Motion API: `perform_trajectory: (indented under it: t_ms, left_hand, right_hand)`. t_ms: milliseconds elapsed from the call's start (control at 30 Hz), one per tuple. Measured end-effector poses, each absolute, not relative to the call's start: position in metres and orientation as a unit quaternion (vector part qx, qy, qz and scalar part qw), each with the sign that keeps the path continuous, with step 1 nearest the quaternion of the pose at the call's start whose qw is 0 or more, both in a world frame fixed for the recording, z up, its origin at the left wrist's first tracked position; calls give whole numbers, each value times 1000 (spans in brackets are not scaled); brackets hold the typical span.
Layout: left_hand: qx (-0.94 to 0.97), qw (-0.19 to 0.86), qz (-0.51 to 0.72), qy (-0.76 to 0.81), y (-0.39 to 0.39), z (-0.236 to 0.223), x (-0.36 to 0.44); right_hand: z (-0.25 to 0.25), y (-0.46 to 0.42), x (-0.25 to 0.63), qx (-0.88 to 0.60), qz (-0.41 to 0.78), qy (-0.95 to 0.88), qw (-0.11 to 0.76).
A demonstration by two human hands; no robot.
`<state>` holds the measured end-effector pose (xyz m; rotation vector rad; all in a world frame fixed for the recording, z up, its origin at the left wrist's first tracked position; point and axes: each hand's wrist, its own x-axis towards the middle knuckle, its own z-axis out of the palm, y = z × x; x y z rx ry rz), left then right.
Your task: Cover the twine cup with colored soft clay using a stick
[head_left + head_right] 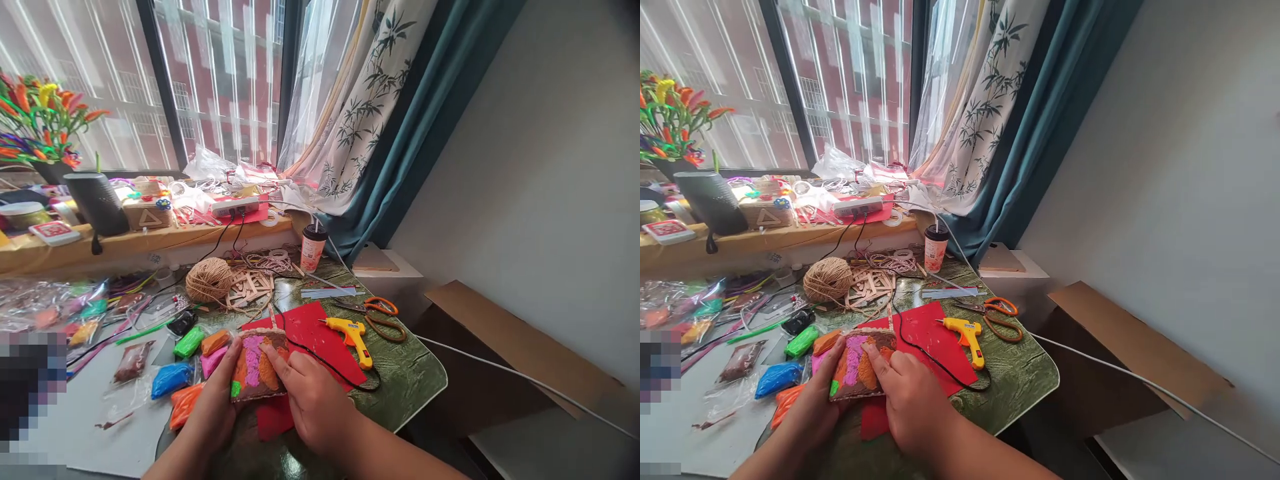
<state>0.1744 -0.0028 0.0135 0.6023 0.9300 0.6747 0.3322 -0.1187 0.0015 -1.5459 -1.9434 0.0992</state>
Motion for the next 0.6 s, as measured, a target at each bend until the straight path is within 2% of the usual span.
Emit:
perform_trajectory:
  t_ms: [400,600]
  left_hand:
    - [228,767,365,476,-6,15,180]
    - [240,777,346,467,-6,19,178]
  right_hand:
    - [2,-126,323,-579,67,-733,349]
    - [2,-131,322,-584,52,-745,318]
